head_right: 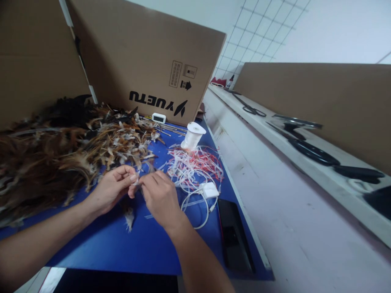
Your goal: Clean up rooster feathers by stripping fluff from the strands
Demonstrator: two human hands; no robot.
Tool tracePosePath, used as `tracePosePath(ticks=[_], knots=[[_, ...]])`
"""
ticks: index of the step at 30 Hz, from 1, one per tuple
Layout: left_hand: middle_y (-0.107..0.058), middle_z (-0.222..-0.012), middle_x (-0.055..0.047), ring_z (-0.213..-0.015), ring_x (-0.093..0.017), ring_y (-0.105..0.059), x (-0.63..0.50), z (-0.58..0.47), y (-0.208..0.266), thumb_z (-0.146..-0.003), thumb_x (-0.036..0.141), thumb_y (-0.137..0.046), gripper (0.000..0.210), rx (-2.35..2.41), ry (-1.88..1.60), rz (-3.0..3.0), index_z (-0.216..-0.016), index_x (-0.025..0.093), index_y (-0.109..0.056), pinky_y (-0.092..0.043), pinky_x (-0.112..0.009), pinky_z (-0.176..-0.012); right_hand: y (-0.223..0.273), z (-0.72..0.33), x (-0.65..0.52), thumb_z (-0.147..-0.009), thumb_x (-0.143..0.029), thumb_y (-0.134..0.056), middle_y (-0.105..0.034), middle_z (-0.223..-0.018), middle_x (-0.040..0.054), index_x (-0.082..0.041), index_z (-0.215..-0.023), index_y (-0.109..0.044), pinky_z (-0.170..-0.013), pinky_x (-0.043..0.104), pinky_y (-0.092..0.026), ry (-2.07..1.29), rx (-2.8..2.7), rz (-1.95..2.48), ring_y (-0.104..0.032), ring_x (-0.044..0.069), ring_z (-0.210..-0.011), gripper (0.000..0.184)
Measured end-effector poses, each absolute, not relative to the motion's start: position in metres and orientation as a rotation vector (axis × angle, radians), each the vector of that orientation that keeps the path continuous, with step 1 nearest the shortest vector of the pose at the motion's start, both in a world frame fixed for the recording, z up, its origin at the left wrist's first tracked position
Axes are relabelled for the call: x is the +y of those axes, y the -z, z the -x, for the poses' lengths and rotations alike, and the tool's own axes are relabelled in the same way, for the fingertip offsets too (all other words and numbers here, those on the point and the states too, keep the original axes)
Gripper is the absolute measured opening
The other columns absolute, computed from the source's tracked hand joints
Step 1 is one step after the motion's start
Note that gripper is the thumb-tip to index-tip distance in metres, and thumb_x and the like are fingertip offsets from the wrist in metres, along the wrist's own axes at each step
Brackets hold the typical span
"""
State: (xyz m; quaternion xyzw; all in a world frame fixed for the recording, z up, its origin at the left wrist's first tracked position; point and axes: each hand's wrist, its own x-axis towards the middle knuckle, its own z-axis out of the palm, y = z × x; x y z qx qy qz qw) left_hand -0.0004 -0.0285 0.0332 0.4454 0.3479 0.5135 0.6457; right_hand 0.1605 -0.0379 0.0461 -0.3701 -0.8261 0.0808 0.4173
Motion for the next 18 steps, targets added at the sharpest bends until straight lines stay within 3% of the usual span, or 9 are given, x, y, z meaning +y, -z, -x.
tracePosePath(ticks=[4, 9, 18], knots=[[-0.063, -0.056, 0.003, -0.050, -0.010, -0.058, -0.0289, 0.0017, -0.0294, -0.080, 0.029, -0.066, 0.018, 0.797, -1.194, -1.109, -0.081, 0.016, -0.054, -0.048, -0.021, -0.055, -0.0449, -0.1573, -0.0389, -0.080, -0.009, -0.053, -0.064, -0.082, 0.0010, -0.020, -0.089, -0.059, -0.069, 0.026, -0.050, -0.590, -1.921, 1.038, -0.060, 0.013, -0.072, 0.015], [-0.064, -0.055, 0.002, -0.052, -0.010, -0.059, -0.0294, 0.0025, -0.0263, -0.084, 0.029, -0.062, 0.015, 0.835, -1.199, -1.210, -0.083, 0.016, -0.054, -0.049, -0.022, -0.057, -0.0486, -0.1536, -0.0402, -0.078, -0.018, -0.059, -0.066, -0.074, -0.0009, -0.019, -0.083, -0.059, -0.061, 0.023, -0.051, -1.041, -1.638, 1.084, -0.064, 0.012, -0.066, 0.005], [-0.064, -0.057, 0.003, -0.056, -0.011, -0.061, -0.0300, 0.0024, -0.0261, -0.085, 0.028, -0.061, 0.014, 0.838, -1.188, -1.331, -0.084, 0.017, -0.054, -0.049, -0.022, -0.059, -0.0499, -0.1536, -0.0370, -0.080, -0.027, -0.060, -0.066, -0.064, -0.0016, -0.019, -0.084, -0.062, -0.056, 0.023, -0.048, -1.252, -1.466, 1.071, -0.062, 0.011, -0.057, 0.009]])
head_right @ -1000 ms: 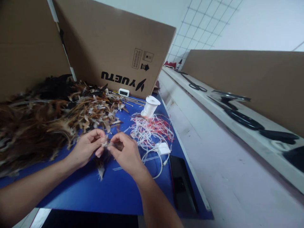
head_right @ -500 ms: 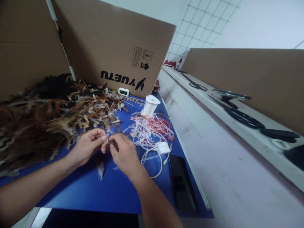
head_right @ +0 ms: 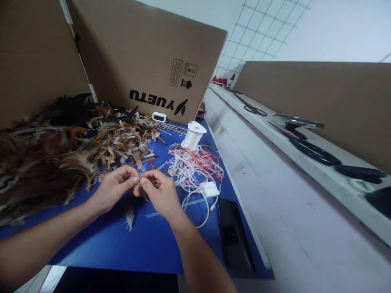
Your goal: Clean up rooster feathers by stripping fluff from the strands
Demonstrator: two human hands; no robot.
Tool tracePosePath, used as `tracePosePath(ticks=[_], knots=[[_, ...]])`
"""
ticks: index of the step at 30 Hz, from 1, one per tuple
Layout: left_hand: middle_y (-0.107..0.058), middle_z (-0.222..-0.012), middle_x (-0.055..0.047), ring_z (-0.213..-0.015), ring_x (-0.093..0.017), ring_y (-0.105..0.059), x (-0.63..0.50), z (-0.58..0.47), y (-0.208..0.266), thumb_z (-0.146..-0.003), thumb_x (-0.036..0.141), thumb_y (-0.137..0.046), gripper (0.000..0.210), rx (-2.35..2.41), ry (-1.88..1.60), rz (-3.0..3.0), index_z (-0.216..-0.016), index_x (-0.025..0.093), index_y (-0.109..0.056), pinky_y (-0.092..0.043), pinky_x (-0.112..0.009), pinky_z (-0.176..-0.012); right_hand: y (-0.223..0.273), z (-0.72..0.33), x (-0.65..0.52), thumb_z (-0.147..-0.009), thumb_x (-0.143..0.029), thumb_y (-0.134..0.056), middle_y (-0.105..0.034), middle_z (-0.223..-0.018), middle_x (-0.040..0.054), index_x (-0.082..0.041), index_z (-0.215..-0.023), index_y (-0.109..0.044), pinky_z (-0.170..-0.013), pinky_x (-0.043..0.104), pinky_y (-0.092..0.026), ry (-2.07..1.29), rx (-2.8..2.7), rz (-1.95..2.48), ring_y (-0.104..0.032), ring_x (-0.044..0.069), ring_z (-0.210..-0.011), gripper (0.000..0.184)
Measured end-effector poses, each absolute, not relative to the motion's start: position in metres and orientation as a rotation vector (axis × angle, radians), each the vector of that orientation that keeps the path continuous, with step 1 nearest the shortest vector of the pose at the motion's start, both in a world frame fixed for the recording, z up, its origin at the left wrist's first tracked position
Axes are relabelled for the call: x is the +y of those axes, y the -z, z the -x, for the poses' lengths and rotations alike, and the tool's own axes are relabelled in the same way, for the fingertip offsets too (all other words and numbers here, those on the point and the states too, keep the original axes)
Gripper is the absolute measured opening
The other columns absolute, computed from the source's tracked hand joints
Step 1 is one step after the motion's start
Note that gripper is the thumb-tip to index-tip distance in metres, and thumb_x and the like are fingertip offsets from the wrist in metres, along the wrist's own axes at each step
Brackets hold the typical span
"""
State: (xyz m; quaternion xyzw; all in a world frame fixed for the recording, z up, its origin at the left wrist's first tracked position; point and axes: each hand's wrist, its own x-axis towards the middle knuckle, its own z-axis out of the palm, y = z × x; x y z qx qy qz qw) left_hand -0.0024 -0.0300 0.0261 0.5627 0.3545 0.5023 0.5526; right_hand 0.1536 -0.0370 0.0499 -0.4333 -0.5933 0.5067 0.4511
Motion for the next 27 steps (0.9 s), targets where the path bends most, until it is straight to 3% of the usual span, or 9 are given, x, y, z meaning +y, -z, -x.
tracePosePath(ticks=[9, 17, 27], knots=[[-0.065, -0.058, 0.002, -0.056, -0.012, -0.064, -0.029, 0.002, -0.022, -0.083, 0.029, -0.063, 0.016, 0.814, -1.138, -1.318, -0.086, 0.016, -0.055, -0.052, -0.024, -0.059, -0.051, -0.158, -0.034, -0.068, -0.030, -0.074, -0.064, -0.062, -0.0027, -0.018, -0.079, -0.061, -0.054, 0.022, -0.046, -1.382, -1.362, 1.047, -0.058, 0.009, -0.055, 0.021], [-0.066, -0.058, 0.001, -0.055, -0.013, -0.064, -0.031, 0.002, -0.028, -0.080, 0.029, -0.066, 0.018, 0.849, -1.133, -1.262, -0.085, 0.016, -0.056, -0.052, -0.024, -0.059, -0.051, -0.167, -0.030, -0.067, -0.031, -0.075, -0.065, -0.061, -0.0016, -0.016, -0.077, -0.064, -0.055, 0.024, -0.049, -1.448, -1.368, 1.033, -0.059, 0.009, -0.054, 0.021], [-0.064, -0.062, 0.003, -0.055, -0.011, -0.064, -0.033, 0.001, -0.030, -0.080, 0.027, -0.067, 0.018, 0.773, -1.123, -1.215, -0.087, 0.017, -0.053, -0.052, -0.025, -0.060, -0.053, -0.172, -0.031, -0.074, -0.020, -0.066, -0.067, -0.076, 0.0005, -0.019, -0.083, -0.066, -0.065, 0.027, -0.050, -1.093, -1.619, 1.137, -0.062, 0.013, -0.069, 0.009]])
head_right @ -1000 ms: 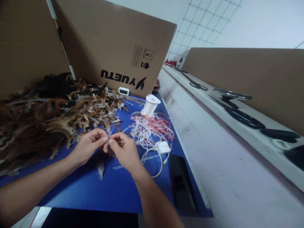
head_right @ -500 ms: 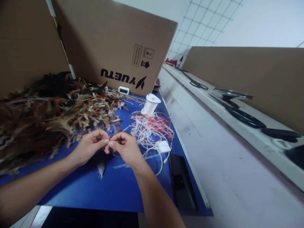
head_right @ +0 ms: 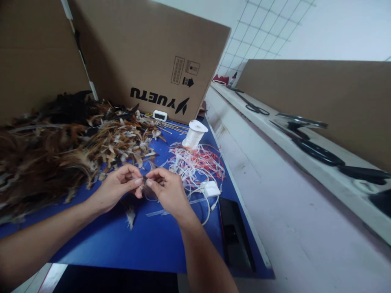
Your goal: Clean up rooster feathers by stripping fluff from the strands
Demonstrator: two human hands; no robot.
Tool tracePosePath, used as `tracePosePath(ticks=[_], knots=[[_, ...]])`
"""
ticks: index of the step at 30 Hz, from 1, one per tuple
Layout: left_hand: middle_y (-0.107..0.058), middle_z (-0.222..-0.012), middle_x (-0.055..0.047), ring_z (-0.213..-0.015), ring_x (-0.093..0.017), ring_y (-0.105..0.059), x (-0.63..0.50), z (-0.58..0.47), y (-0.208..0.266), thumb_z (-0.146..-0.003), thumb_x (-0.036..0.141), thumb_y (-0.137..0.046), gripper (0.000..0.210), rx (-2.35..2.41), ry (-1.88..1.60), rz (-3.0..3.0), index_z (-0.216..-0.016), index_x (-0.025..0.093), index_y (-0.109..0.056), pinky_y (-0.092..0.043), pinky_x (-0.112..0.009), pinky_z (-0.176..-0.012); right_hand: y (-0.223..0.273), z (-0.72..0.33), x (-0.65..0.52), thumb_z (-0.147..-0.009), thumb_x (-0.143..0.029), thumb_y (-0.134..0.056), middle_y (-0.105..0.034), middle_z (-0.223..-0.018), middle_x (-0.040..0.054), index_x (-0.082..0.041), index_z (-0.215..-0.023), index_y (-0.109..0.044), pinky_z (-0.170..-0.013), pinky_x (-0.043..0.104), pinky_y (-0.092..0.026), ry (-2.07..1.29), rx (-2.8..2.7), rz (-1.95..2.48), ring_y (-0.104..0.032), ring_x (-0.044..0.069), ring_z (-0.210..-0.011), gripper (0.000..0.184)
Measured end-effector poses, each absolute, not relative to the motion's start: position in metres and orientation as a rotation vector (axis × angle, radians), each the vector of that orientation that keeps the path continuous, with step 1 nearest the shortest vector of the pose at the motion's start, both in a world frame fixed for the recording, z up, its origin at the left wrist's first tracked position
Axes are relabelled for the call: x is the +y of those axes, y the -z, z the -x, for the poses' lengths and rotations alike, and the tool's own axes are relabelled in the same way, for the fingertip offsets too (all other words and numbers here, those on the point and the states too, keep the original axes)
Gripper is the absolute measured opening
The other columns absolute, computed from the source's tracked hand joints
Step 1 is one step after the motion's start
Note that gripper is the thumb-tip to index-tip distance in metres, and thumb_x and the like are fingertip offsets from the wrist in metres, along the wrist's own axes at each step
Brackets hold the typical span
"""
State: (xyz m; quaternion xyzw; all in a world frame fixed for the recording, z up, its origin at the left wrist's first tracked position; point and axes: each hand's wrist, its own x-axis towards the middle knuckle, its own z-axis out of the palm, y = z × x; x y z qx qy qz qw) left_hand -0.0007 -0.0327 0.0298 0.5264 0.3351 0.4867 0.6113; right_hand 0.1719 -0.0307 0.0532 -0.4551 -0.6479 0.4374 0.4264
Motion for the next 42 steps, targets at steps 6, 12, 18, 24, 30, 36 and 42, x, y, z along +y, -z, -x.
tracePosePath(ticks=[6, 12, 18, 24, 30, 36, 42], knots=[[-0.064, -0.061, 0.003, -0.055, -0.012, -0.064, -0.033, 0.001, -0.030, -0.078, 0.025, -0.068, 0.019, 0.749, -1.083, -1.201, -0.086, 0.017, -0.053, -0.052, -0.024, -0.058, -0.056, -0.173, -0.032, -0.074, -0.017, -0.065, -0.065, -0.076, -0.0006, -0.020, -0.083, -0.065, -0.065, 0.027, -0.049, -0.998, -1.637, 1.110, -0.061, 0.013, -0.069, 0.010], [-0.064, -0.062, 0.002, -0.055, -0.012, -0.064, -0.032, 0.001, -0.031, -0.076, 0.025, -0.070, 0.019, 0.759, -1.031, -1.155, -0.086, 0.016, -0.057, -0.052, -0.024, -0.058, -0.061, -0.172, -0.035, -0.073, -0.014, -0.065, -0.065, -0.076, -0.0006, -0.020, -0.081, -0.063, -0.069, 0.028, -0.050, -0.949, -1.659, 1.052, -0.061, 0.013, -0.072, 0.011], [-0.064, -0.062, 0.002, -0.053, -0.011, -0.063, -0.033, 0.001, -0.029, -0.073, 0.026, -0.073, 0.020, 0.779, -0.970, -1.134, -0.084, 0.015, -0.060, -0.051, -0.023, -0.056, -0.065, -0.172, -0.039, -0.077, -0.015, -0.062, -0.064, -0.077, -0.0013, -0.020, -0.083, -0.062, -0.067, 0.025, -0.050, -0.913, -1.743, 1.016, -0.061, 0.012, -0.071, 0.008], [-0.064, -0.058, 0.002, -0.050, -0.010, -0.062, -0.032, 0.001, -0.029, -0.072, 0.027, -0.074, 0.020, 0.821, -0.914, -1.170, -0.080, 0.014, -0.062, -0.050, -0.022, -0.054, -0.066, -0.173, -0.041, -0.081, -0.018, -0.061, -0.065, -0.081, -0.0014, -0.022, -0.086, -0.062, -0.070, 0.024, -0.048, -0.804, -1.867, 0.980, -0.061, 0.012, -0.077, 0.006], [-0.063, -0.059, 0.001, -0.050, -0.010, -0.061, -0.032, 0.001, -0.027, -0.070, 0.027, -0.075, 0.020, 0.817, -0.861, -1.168, -0.079, 0.014, -0.063, -0.050, -0.022, -0.052, -0.063, -0.174, -0.040, -0.086, -0.014, -0.052, -0.064, -0.084, 0.0007, -0.022, -0.086, -0.061, -0.079, 0.029, -0.045, -0.569, -2.085, 0.900, -0.058, 0.015, -0.083, 0.012], [-0.061, -0.057, 0.003, -0.047, -0.010, -0.059, -0.031, 0.003, -0.028, -0.070, 0.025, -0.075, 0.018, 0.824, -0.886, -1.107, -0.077, 0.015, -0.062, -0.052, -0.022, -0.051, -0.063, -0.177, -0.037, -0.087, -0.017, -0.051, -0.065, -0.092, 0.0012, -0.023, -0.097, -0.062, -0.078, 0.027, -0.048, -0.732, -1.984, 0.930, -0.061, 0.014, -0.085, 0.016], [-0.063, -0.054, 0.003, -0.048, -0.010, -0.060, -0.032, 0.005, -0.029, -0.073, 0.022, -0.073, 0.014, 0.752, -0.930, -1.134, -0.077, 0.016, -0.062, -0.051, -0.022, -0.054, -0.065, -0.181, -0.034, -0.086, -0.015, -0.050, -0.066, -0.096, 0.0017, -0.022, -0.103, -0.064, -0.073, 0.026, -0.049, -0.977, -1.981, 0.954, -0.061, 0.013, -0.087, 0.024]])
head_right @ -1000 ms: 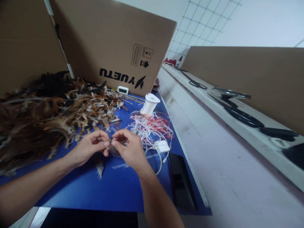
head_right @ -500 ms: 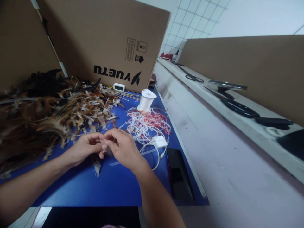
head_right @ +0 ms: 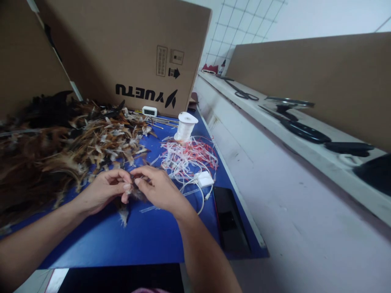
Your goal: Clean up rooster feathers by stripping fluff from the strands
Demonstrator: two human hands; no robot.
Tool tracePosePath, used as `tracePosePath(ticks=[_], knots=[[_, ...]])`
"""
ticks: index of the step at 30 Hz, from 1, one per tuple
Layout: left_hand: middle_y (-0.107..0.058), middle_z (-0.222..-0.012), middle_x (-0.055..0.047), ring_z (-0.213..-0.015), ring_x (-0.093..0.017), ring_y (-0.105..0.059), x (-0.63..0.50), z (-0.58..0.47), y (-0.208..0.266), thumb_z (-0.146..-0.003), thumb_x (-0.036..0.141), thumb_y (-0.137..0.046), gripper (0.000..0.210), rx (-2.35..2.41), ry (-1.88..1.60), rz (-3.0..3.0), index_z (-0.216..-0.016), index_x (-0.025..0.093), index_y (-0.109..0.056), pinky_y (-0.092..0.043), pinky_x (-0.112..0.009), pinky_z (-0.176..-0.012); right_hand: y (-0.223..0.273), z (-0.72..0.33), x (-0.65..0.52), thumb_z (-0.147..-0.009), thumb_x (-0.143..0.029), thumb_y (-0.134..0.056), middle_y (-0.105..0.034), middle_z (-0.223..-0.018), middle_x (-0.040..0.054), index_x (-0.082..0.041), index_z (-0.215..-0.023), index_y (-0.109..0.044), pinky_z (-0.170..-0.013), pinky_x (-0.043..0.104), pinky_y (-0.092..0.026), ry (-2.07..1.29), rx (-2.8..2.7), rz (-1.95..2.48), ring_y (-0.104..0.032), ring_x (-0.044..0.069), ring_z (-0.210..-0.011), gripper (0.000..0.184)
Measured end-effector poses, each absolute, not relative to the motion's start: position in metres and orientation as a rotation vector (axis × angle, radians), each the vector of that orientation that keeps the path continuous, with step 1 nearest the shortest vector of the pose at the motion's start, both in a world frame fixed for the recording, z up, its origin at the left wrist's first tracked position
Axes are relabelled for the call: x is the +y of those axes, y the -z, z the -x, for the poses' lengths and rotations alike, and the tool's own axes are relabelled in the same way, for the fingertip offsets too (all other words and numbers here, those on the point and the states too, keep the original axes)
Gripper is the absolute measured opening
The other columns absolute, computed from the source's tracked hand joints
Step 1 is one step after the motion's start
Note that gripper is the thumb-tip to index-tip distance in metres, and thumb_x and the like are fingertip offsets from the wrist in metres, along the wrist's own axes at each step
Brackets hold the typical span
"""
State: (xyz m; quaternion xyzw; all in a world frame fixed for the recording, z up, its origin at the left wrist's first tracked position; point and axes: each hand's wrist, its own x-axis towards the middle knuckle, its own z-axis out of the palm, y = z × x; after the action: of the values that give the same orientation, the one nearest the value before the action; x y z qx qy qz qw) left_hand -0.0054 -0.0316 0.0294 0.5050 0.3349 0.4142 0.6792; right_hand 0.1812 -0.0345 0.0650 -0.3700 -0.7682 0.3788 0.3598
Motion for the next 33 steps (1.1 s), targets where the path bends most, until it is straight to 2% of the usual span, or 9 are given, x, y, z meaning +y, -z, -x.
tracePosePath(ticks=[7, 16, 24, 33], knots=[[-0.065, -0.058, 0.002, -0.049, -0.009, -0.061, -0.0333, 0.0064, -0.0293, -0.074, 0.019, -0.073, 0.012, 0.729, -0.948, -1.167, -0.075, 0.015, -0.061, -0.049, -0.020, -0.055, -0.0648, -0.1812, -0.0362, -0.081, -0.011, -0.054, -0.064, -0.084, -0.0003, -0.020, -0.090, -0.068, -0.068, 0.024, -0.045, -0.928, -2.016, 0.962, -0.059, 0.011, -0.078, 0.019], [-0.065, -0.055, 0.003, -0.050, -0.009, -0.061, -0.0339, 0.0052, -0.0313, -0.075, 0.021, -0.072, 0.014, 0.742, -0.925, -1.213, -0.075, 0.015, -0.059, -0.047, -0.020, -0.055, -0.0692, -0.1801, -0.0384, -0.083, -0.010, -0.053, -0.063, -0.076, -0.0017, -0.019, -0.079, -0.065, -0.066, 0.022, -0.043, -0.812, -2.033, 0.983, -0.056, 0.010, -0.070, 0.016], [-0.066, -0.058, 0.002, -0.055, -0.009, -0.061, -0.0309, 0.0056, -0.0285, -0.079, 0.022, -0.068, 0.013, 0.754, -0.955, -1.221, -0.078, 0.015, -0.057, -0.048, -0.021, -0.060, -0.0684, -0.1798, -0.0393, -0.082, -0.011, -0.055, -0.060, -0.075, -0.0020, -0.017, -0.077, -0.062, -0.063, 0.021, -0.040, -0.754, -2.019, 0.998, -0.054, 0.009, -0.068, 0.011], [-0.066, -0.060, 0.001, -0.057, -0.010, -0.062, -0.0315, 0.0049, -0.0298, -0.077, 0.024, -0.071, 0.016, 0.787, -0.999, -1.144, -0.075, 0.014, -0.057, -0.050, -0.021, -0.061, -0.0706, -0.1798, -0.0405, -0.082, -0.010, -0.056, -0.058, -0.074, -0.0020, -0.017, -0.078, -0.063, -0.063, 0.021, -0.041, -0.766, -2.073, 0.955, -0.052, 0.009, -0.068, 0.011]])
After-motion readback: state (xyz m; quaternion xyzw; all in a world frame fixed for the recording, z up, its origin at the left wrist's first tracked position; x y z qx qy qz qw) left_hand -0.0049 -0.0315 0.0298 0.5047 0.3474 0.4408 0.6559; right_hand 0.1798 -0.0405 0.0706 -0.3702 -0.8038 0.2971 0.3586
